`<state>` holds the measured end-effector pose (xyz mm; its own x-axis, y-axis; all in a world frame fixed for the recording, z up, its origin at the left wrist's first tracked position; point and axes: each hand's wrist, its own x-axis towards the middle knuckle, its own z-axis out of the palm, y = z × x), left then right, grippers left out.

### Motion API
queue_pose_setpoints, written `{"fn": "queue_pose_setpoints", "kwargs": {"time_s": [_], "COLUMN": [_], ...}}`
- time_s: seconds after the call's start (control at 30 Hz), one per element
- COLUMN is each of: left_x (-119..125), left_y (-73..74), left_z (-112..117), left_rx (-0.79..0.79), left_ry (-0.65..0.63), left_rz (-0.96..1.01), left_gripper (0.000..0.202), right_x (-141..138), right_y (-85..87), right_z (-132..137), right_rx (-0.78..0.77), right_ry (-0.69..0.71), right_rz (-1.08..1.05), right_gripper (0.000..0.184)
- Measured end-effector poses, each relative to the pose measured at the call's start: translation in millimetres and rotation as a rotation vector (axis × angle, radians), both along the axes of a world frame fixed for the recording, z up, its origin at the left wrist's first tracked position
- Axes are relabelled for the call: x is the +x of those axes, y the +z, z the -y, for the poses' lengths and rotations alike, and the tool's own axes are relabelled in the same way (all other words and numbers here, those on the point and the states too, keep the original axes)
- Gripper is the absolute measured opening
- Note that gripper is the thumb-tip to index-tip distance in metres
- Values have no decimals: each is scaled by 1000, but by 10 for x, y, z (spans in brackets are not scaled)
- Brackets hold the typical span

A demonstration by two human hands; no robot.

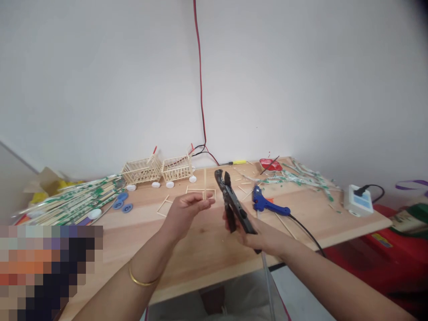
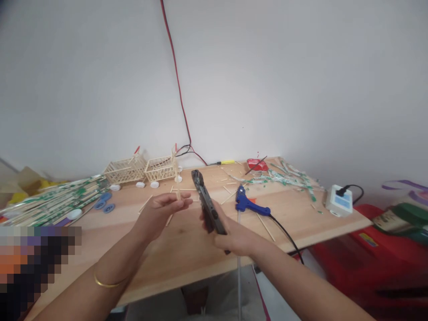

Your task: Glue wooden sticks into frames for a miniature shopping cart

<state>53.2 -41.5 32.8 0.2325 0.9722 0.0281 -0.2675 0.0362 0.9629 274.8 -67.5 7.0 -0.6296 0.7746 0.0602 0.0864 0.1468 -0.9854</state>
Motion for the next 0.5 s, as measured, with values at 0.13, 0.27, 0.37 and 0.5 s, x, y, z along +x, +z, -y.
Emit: {"fn": "queue_pose_setpoints", "kwargs": {"time_s": [0.13, 0.27, 0.37, 0.5], "left_x": [-8, 27, 33, 24], "left_y": [-10, 0, 19, 38], "left_z": [-5, 39, 66, 93], "left_rx": [53, 195, 320, 495], "left_ry": [78, 187, 268, 355], "left_rz": [-130, -359, -500, -585], "left_gripper": [19, 14, 10, 10], "right_x": [255, 272, 200, 116], "right_y": [246, 266, 227, 245], "right_z": [122, 254, 319, 344], "right_rx": [229, 450, 507, 517], "right_ry": [-171, -281, -278, -273], "right_rz": [353, 514, 535, 521], "right_gripper": [88, 87, 83, 81]}}
